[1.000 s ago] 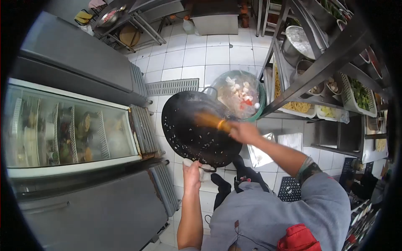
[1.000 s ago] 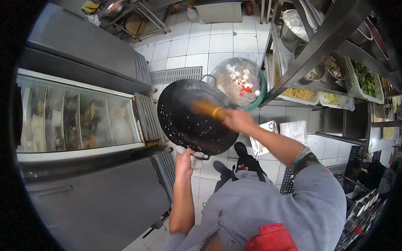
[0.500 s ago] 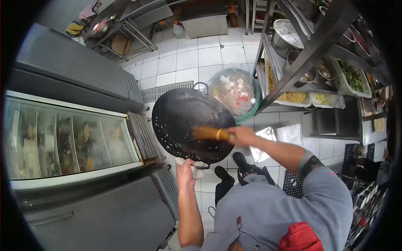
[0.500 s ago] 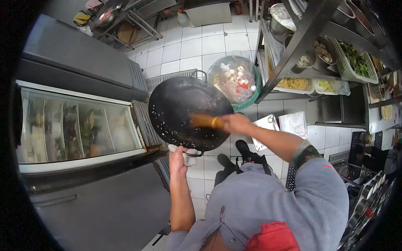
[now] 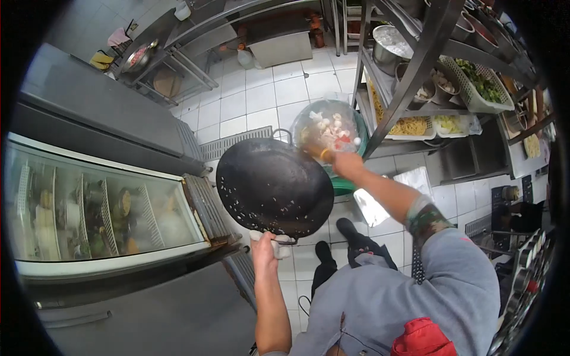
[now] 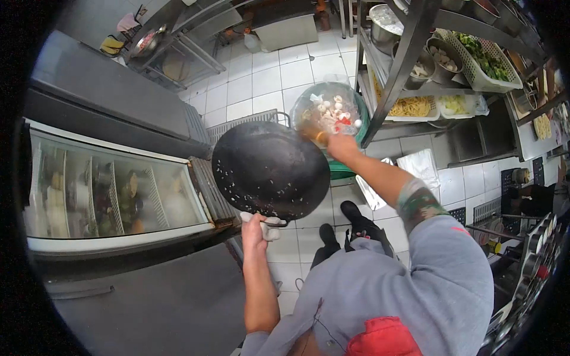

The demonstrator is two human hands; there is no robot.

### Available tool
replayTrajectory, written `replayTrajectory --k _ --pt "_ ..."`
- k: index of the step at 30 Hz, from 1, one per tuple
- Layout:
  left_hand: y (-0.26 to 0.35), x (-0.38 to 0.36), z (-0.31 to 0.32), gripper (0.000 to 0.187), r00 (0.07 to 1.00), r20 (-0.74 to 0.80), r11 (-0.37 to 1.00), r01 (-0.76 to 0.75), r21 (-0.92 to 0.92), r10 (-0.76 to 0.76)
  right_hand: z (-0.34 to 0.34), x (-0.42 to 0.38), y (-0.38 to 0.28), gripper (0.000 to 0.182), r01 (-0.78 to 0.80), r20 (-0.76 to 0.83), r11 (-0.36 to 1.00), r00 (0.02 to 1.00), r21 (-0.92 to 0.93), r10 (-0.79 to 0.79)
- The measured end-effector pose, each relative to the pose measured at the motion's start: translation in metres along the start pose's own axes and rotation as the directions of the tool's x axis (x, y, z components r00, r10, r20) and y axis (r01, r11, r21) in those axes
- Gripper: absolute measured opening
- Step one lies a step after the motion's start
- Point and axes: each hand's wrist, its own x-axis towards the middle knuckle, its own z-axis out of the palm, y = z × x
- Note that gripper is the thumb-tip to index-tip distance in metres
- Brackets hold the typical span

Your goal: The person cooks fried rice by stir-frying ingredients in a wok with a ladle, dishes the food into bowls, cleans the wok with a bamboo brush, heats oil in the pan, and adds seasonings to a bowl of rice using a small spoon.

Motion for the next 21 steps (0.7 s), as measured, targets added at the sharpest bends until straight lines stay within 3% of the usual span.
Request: replayTrajectory --k 1,4,7,9,11,13,15,16,17,18,19,21 --pt "-0.008 0.006 -0.008 0.048 0.999 -0.005 0.999 -0.039 0.003 0.039 -0.002 0.005 0.003 0.039 -0.065 -0.114 0.997 0.992 -0.030 0.061" --pt "-0.022 0.005 -0.046 0.033 0.998 0.060 0.998 0.004 -0.056 -0.001 -0.039 -0.050 -0.002 0.048 0.039 -0.414 0.995 0.910 0.095 0.004" --pt "-0.006 -0.031 -0.057 0.032 0.996 0.003 0.996 0.089 -0.019 -0.089 0.038 -0.084 0.016 0.061 -0.012 -0.413 0.979 0.905 0.204 0.097" --pt "-0.022 -0.035 -0.088 0.034 0.988 -0.038 0.989 0.149 -0.002 -0.149 0.079 -0.091 0.029 0.059 -0.238 -0.078 0.948 0.963 0.210 0.259" --pt "-0.005 -0.065 -0.084 0.024 0.953 -0.267 0.985 0.165 0.053 -0.145 0.099 -0.093 0.026 0.064 -0.264 -0.147 0.939 0.942 0.220 0.300" --pt "0.001 -0.078 -0.091 0.027 0.950 -0.187 0.967 0.254 0.004 -0.249 0.095 -0.107 0.015 0.065 -0.192 -0.239 0.919 0.929 0.344 0.284" --pt "-0.005 -0.082 -0.109 0.025 0.937 -0.099 0.941 0.337 0.008 -0.335 0.110 -0.088 0.030 0.062 -0.311 -0.024 0.909 0.944 0.278 0.330" --pt "-0.020 -0.069 -0.132 0.025 0.936 -0.025 0.936 0.352 -0.014 -0.352 0.099 -0.089 0.035 0.063 -0.296 -0.041 0.910 0.946 0.291 0.320" --pt "-0.007 -0.100 -0.129 0.032 0.976 0.170 0.977 0.100 0.186 -0.132 0.091 -0.091 0.030 0.063 -0.278 -0.050 0.909 0.950 0.310 0.308" --pt "0.002 -0.131 -0.126 0.040 0.919 0.391 0.932 -0.189 0.309 0.057 0.082 -0.092 0.028 0.064 -0.255 -0.059 0.913 0.956 0.320 0.288" --pt "-0.008 -0.106 -0.115 0.034 0.953 0.010 0.952 0.303 0.033 -0.304 0.082 -0.107 0.034 0.065 -0.136 -0.186 0.921 0.959 0.365 0.216" --pt "-0.007 -0.131 -0.100 0.030 0.958 0.045 0.947 0.274 0.168 -0.285 0.062 -0.162 0.039 0.069 -0.162 -0.069 0.679 0.952 0.716 0.300"
